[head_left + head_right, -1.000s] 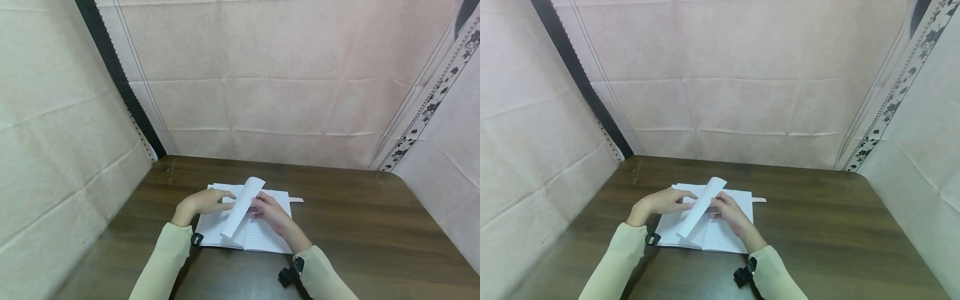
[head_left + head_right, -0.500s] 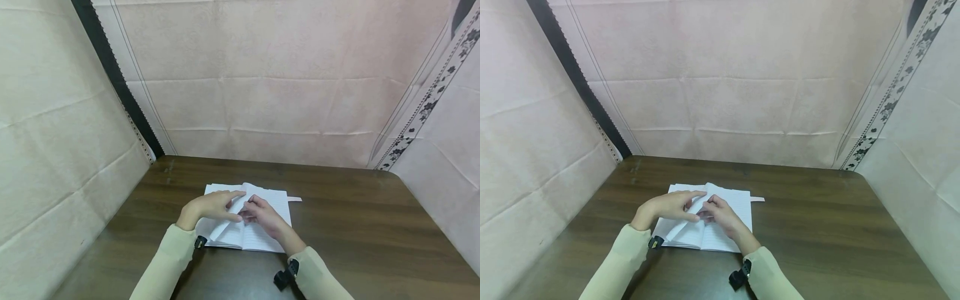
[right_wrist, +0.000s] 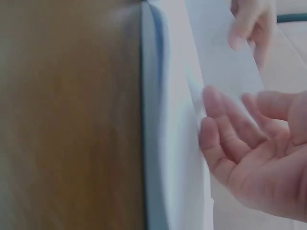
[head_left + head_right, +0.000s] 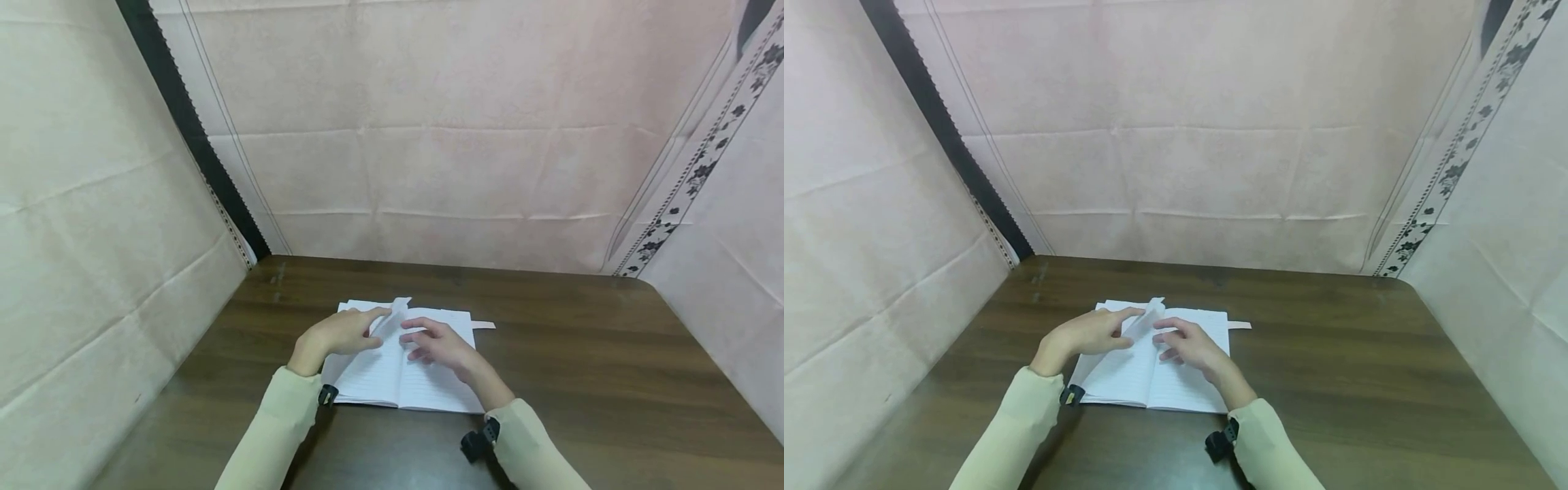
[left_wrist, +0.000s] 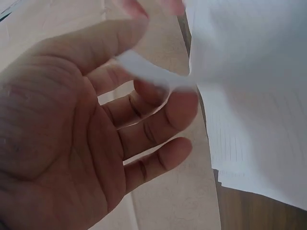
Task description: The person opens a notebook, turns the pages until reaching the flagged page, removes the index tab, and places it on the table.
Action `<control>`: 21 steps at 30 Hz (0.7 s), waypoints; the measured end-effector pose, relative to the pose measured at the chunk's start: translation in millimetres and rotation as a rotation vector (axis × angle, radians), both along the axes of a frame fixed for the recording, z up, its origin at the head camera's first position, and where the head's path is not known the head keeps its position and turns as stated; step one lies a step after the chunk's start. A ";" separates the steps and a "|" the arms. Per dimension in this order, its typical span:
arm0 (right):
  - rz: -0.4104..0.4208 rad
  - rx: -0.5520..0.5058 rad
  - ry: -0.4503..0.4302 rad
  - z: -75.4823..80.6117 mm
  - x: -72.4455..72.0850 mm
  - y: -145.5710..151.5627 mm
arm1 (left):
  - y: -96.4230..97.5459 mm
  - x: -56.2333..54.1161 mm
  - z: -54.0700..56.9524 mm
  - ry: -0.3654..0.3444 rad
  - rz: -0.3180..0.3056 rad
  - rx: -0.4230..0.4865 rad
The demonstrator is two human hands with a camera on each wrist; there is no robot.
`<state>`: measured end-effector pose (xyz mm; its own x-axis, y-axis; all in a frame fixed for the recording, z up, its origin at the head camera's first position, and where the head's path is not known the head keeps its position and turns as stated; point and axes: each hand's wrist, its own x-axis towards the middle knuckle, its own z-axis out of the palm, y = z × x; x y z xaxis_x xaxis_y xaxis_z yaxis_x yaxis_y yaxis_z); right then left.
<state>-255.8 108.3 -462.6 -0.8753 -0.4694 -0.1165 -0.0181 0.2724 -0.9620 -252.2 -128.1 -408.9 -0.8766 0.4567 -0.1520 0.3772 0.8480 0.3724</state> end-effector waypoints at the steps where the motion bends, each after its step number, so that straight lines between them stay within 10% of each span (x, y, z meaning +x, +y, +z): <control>1: 0.000 0.014 -0.001 0.9 -1.0 3.0 | -0.5 -0.3 0.3 0.003 0.007 0.000; 21: -0.205 0.407 0.108 -5.5 -17.2 57.6 | -24.2 -6.7 -2.3 0.036 0.084 -0.056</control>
<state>-273.0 165.9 -468.1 -0.9624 -0.2209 -0.1579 -0.0192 0.6355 -0.7719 -258.9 -152.3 -411.2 -0.9168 0.3729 -0.1432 0.3160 0.8963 0.3110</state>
